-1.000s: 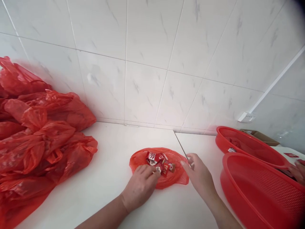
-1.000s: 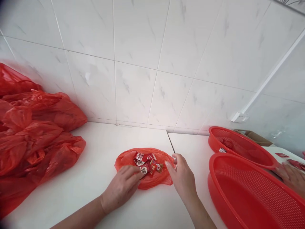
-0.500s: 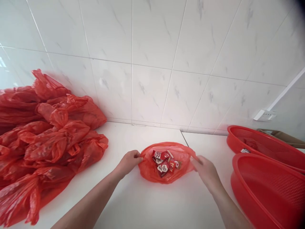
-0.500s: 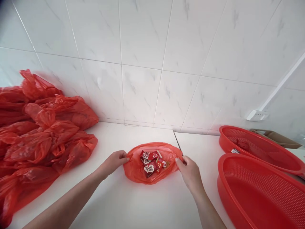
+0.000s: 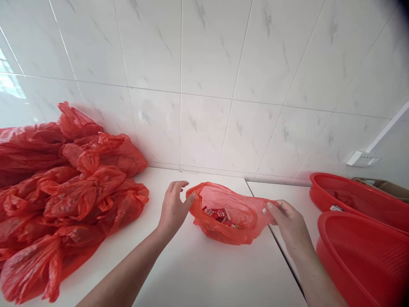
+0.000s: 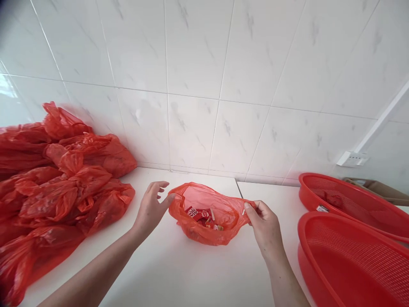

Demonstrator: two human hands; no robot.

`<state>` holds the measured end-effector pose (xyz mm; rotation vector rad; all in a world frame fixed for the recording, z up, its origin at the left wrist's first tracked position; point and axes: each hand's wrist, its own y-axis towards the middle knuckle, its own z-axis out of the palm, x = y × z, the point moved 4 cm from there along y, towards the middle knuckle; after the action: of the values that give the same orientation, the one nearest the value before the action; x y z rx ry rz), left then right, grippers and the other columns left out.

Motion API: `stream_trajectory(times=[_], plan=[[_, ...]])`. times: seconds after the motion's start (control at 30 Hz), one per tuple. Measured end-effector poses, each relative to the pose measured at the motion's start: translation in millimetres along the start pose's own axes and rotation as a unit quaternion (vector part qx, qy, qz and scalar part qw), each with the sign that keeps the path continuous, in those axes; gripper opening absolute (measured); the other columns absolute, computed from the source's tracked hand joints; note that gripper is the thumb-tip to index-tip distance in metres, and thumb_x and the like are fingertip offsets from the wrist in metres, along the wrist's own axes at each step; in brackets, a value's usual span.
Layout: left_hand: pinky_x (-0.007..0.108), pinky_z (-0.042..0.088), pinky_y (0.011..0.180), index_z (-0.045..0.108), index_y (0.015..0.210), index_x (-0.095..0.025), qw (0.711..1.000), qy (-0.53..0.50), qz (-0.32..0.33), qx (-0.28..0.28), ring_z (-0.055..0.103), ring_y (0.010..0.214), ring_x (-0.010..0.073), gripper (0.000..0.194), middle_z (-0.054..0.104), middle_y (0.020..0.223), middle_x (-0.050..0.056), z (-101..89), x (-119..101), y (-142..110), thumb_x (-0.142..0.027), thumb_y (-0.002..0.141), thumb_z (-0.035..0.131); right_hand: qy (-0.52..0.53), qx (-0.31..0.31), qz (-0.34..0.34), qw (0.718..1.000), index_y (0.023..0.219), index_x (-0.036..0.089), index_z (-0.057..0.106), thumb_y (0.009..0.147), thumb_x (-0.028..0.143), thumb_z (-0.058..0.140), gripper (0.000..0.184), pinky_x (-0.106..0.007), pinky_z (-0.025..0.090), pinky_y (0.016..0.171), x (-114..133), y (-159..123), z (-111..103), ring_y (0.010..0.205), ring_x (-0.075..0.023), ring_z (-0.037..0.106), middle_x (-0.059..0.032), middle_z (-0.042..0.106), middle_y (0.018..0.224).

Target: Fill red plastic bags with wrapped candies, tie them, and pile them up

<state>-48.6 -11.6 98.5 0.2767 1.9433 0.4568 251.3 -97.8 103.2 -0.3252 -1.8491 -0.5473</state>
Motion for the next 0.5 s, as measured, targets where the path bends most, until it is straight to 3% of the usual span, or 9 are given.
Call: stream_trajectory(times=[0.07,0.13,0.23,0.33,0.4,0.5], plan=[[0.035,0.043,0.081,0.058,0.096,-0.024,0.985,0.124,0.114,0.042,0.054,0.097,0.0217,0.018,0.059,0.105,0.005,1.9,-18.6,-5.9,-0.036,0.087,0.047,-0.001,0.017,-0.013,1.0,0.073,0.02,0.057,0.078,0.048,0.058,0.028,-0.026,0.041,0.06,1.3,-6.3,5.2,0.066,-0.0148,0.051,0.0001,0.059,0.071],[0.033,0.042,0.073,0.059,0.092,-0.024,0.962,0.213,0.136,0.105,0.055,0.09,0.0225,0.021,0.062,0.094,0.005,8.4,-22.6,-8.8,-0.039,0.087,0.045,-0.004,0.031,-0.024,0.999,0.072,0.021,0.056,0.077,0.048,0.059,0.028,-0.026,0.04,0.058,1.7,-14.5,10.7,0.065,-0.0147,0.05,0.0008,0.057,0.069],[0.032,0.039,0.063,0.058,0.091,-0.022,0.928,0.322,0.059,0.176,0.056,0.081,0.0255,0.02,0.062,0.08,0.006,16.3,-2.4,-8.1,-0.037,0.078,0.056,-0.024,0.045,-0.032,0.998,0.07,0.021,0.053,0.077,0.048,0.059,0.028,-0.024,0.037,0.056,-4.6,-26.7,16.2,0.061,-0.0131,0.045,0.0029,0.051,0.065],[0.03,0.035,0.057,0.058,0.077,-0.02,0.909,0.35,-0.004,0.227,0.057,0.072,0.0254,0.016,0.06,0.069,0.005,19.0,27.4,-10.1,-0.015,0.063,0.061,-0.055,0.069,-0.025,0.996,0.071,0.021,0.052,0.079,0.049,0.057,0.029,-0.023,0.035,0.056,-22.6,-33.2,17.1,0.06,-0.0125,0.042,0.0036,0.048,0.065],[0.028,0.032,0.055,0.055,0.065,-0.02,0.91,0.337,-0.02,0.239,0.056,0.063,0.0226,0.015,0.057,0.062,0.004,17.7,41.5,-13.4,-0.008,0.058,0.059,-0.07,0.076,-0.008,0.995,0.069,0.021,0.051,0.08,0.051,0.055,0.032,-0.023,0.035,0.056,-37.9,-33.8,14.7,0.06,-0.0127,0.041,0.0035,0.047,0.064],[0.027,0.03,0.053,0.052,0.062,-0.02,0.926,0.297,-0.032,0.23,0.052,0.057,0.018,0.01,0.056,0.06,0.002,13.1,46.1,-17.6,-0.012,0.066,0.054,-0.081,0.056,0.024,0.995,0.067,0.021,0.051,0.079,0.054,0.055,0.036,-0.024,0.034,0.054,-54.0,-32.7,8.7,0.06,-0.0131,0.042,0.0035,0.046,0.062]])
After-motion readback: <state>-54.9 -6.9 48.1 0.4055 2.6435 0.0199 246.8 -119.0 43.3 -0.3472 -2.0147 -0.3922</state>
